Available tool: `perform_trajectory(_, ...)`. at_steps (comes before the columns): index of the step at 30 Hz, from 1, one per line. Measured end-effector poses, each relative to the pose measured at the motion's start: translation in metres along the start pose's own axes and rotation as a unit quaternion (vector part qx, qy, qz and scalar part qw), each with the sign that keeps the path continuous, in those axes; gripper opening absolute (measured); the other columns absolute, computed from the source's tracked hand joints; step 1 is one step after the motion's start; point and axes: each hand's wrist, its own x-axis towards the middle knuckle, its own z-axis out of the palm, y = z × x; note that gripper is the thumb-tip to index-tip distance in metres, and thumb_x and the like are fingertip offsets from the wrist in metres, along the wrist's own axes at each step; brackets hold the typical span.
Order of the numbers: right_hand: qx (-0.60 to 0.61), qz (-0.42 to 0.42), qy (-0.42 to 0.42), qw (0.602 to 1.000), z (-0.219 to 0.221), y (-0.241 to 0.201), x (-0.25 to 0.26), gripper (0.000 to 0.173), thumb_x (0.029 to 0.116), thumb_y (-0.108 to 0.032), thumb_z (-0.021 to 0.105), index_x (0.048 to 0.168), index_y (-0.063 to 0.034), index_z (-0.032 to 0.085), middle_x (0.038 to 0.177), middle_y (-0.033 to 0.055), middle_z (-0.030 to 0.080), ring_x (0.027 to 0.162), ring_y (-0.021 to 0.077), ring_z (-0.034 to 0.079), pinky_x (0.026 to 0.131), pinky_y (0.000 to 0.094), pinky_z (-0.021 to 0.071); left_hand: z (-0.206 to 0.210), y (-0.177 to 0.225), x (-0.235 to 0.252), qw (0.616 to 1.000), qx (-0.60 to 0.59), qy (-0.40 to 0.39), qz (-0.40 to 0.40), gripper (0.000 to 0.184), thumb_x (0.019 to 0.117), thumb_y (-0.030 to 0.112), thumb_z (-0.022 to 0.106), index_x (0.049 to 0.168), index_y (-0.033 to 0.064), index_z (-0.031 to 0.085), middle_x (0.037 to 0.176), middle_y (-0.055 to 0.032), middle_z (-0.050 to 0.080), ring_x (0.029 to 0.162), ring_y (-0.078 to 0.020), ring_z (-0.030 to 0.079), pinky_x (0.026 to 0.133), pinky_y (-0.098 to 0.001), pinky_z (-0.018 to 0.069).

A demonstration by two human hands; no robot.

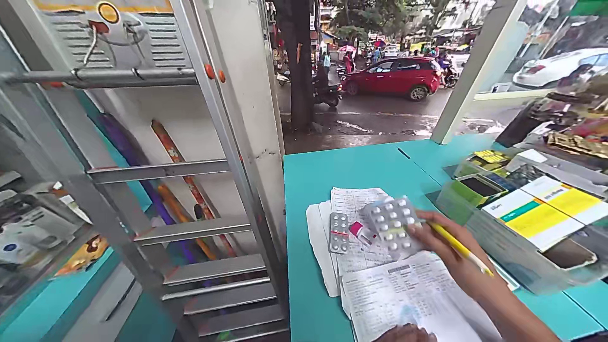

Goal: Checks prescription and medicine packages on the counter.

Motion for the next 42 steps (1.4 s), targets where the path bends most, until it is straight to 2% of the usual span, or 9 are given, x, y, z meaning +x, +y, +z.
perform_trajectory(3,-0.013,-0.045,-0.008,0.999,0.016,-0.013,-0.055,0.015,0.0918,-0.015,0.072,0.103,-0.0083,0.063,0.085,-0.0069,0.069,0.072,-0.0052,0.061,0.064,0.013,0.052,-0.003,-0.001,-0.004,0.983,-0.155,0.075,-0.065,0.051,0.1066,0.015,0.047,0.145,-0.0186,0.039,0.137,-0.031,0.058,0.125,-0.0329,0.063,0.106,-0.044,0.0519)
perform_trajectory(5,-0.061,-0.121,-0.05,0.99,0.026,-0.016,-0.085,0.009,0.0972,-0.009,0.066,0.105,-0.0045,0.063,0.11,0.0062,0.076,0.105,0.0021,0.07,0.09,0.0193,0.0566,-0.008,0.003,-0.007,0.944,-0.287,0.133,-0.092,0.061,0.1079,0.019,0.042,0.146,-0.025,0.024,0.142,-0.0375,0.048,0.128,-0.0295,0.061,0.106,-0.0413,0.0515)
perform_trajectory(9,-0.048,-0.162,-0.116,0.979,0.048,-0.015,-0.116,0.015,0.1006,-0.01,0.064,0.106,0.0037,0.061,0.128,0.0221,0.068,0.132,0.0185,0.06,0.112,0.0304,0.0469,-0.018,0.006,-0.011,0.915,-0.361,0.157,-0.084,0.087,0.1049,0.033,0.054,0.148,-0.0246,0.005,0.148,-0.0283,0.043,0.127,-0.0062,0.057,0.106,-0.0267,0.0494)
perform_trajectory(15,0.075,-0.043,-0.141,0.986,0.043,-0.015,-0.119,0.048,0.087,-0.032,0.082,0.122,-0.0046,0.064,0.136,0.014,0.067,0.128,0.0139,0.063,0.103,0.0317,0.0549,-0.027,0.001,-0.015,0.86,-0.476,0.147,-0.11,0.087,0.0967,0.025,0.068,0.155,-0.011,0.015,0.152,-0.0159,0.045,0.127,-0.0137,0.058,0.104,-0.0348,0.053)
perform_trajectory(19,0.118,-0.003,-0.127,0.985,0.043,-0.018,-0.116,0.056,0.084,-0.023,0.085,0.131,-0.0027,0.062,0.131,0.01,0.069,0.119,0.013,0.067,0.101,0.0316,0.0565,-0.029,-0.002,-0.017,0.823,-0.544,0.135,-0.096,0.084,0.098,0.03,0.067,0.158,-0.0005,0.016,0.15,-0.005,0.049,0.126,-0.0109,0.058,0.107,-0.0347,0.0502)
perform_trajectory(27,0.18,0.026,-0.073,0.981,0.042,-0.021,-0.117,0.031,0.1068,-0.028,0.053,0.134,-0.0169,0.064,0.116,-0.0093,0.076,0.103,0.0021,0.071,0.091,0.0243,0.0589,-0.028,0.005,-0.019,0.661,-0.683,0.234,-0.203,0.054,0.0887,0.0,0.046,0.141,0.0084,0.035,0.13,-0.0055,0.066,0.119,-0.0222,0.066,0.105,-0.0456,0.0523)
perform_trajectory(31,0.161,0.021,-0.057,0.985,0.043,-0.018,-0.119,0.029,0.1081,-0.027,0.05,0.13,-0.0194,0.067,0.113,-0.0113,0.075,0.1,-0.0001,0.069,0.087,0.0226,0.0586,-0.029,0.011,-0.018,0.665,-0.667,0.252,-0.219,0.051,0.0863,-0.004,0.044,0.135,0.0096,0.039,0.12,-0.0008,0.07,0.111,-0.0164,0.069,0.101,-0.0425,0.0546)
perform_trajectory(36,0.137,0.016,-0.049,0.989,0.043,-0.018,-0.119,0.029,0.1093,-0.024,0.046,0.126,-0.0172,0.069,0.113,-0.0094,0.075,0.099,-0.0004,0.069,0.087,0.0227,0.059,-0.027,-0.006,-0.017,0.72,-0.659,0.183,-0.115,0.087,0.0827,-0.007,0.055,0.16,0.011,0.02,0.15,-0.003,0.053,0.133,-0.0181,0.056,0.11,-0.0409,0.0478)
perform_trajectory(42,0.07,-0.046,-0.023,0.996,0.045,-0.023,-0.128,0.025,0.1077,-0.028,0.052,0.127,-0.0186,0.066,0.107,-0.0125,0.072,0.098,-0.0086,0.063,0.086,0.0146,0.0528,-0.026,0.006,-0.02,0.725,-0.622,0.229,-0.19,0.041,0.0971,0.031,0.066,0.132,0.0109,0.056,0.114,0.0,0.074,0.099,-0.0122,0.072,0.088,-0.0333,0.0594)
